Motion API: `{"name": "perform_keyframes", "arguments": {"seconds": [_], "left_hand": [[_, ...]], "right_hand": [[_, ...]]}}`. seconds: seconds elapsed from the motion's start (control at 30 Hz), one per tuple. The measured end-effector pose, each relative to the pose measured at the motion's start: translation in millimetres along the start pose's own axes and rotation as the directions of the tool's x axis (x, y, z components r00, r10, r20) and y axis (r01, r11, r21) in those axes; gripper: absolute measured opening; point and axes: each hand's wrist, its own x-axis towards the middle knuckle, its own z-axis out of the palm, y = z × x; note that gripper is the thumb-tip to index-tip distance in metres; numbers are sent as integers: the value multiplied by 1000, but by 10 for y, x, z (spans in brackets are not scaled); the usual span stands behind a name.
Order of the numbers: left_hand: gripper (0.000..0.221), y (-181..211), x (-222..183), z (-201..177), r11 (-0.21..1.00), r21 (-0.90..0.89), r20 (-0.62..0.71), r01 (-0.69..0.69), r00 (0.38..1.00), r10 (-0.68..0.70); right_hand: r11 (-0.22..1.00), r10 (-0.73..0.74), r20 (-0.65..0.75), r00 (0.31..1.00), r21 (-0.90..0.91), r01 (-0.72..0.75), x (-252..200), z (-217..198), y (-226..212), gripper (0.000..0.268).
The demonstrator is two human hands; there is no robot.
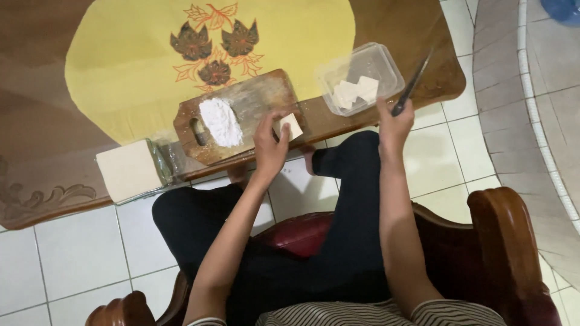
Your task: Cutting square sheets of material into smaller pieces using a knife on a wooden cutting board.
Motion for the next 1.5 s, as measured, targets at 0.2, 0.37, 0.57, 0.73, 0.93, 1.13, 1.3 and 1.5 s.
{"name": "perform_keyframes", "arguments": {"seconds": [0.2,0.37,0.57,0.73,0.93,1.13,1.3,1.5], "left_hand": [[26,118,-39,112,999,-38,195,-18,980,25],[24,51,-93,245,999,-15,252,-38,967,41],[24,177,-143,224,1000,-21,294,-2,956,8],[25,195,-136,218,1000,-28,304,2,953,6],[25,232,-121,160,999,-34,310,18,951,-7],[24,255,-107,141,999,-46,313,22,950,-6],[23,134,-100,197,998,-54,280,16,960,0],[29,107,-86,202,992,-120,211,30,977,-4]], "right_hand": [[997,69,141,988,18,-72,-142,-37,-461,28],[997,51,171,984,-73,-39,-68,-54,-408,34],[895,-384,215,898,-151,419,-321,-71,-819,30],[762,-541,417,730,-122,635,-424,-58,-1022,24],[753,-545,528,652,-34,657,-464,-41,-1004,33],[729,-568,519,639,-43,683,-494,-31,-960,28],[685,-675,421,606,52,727,-449,-8,-810,38],[630,-767,251,591,116,768,-530,-96,-1028,41]]}}
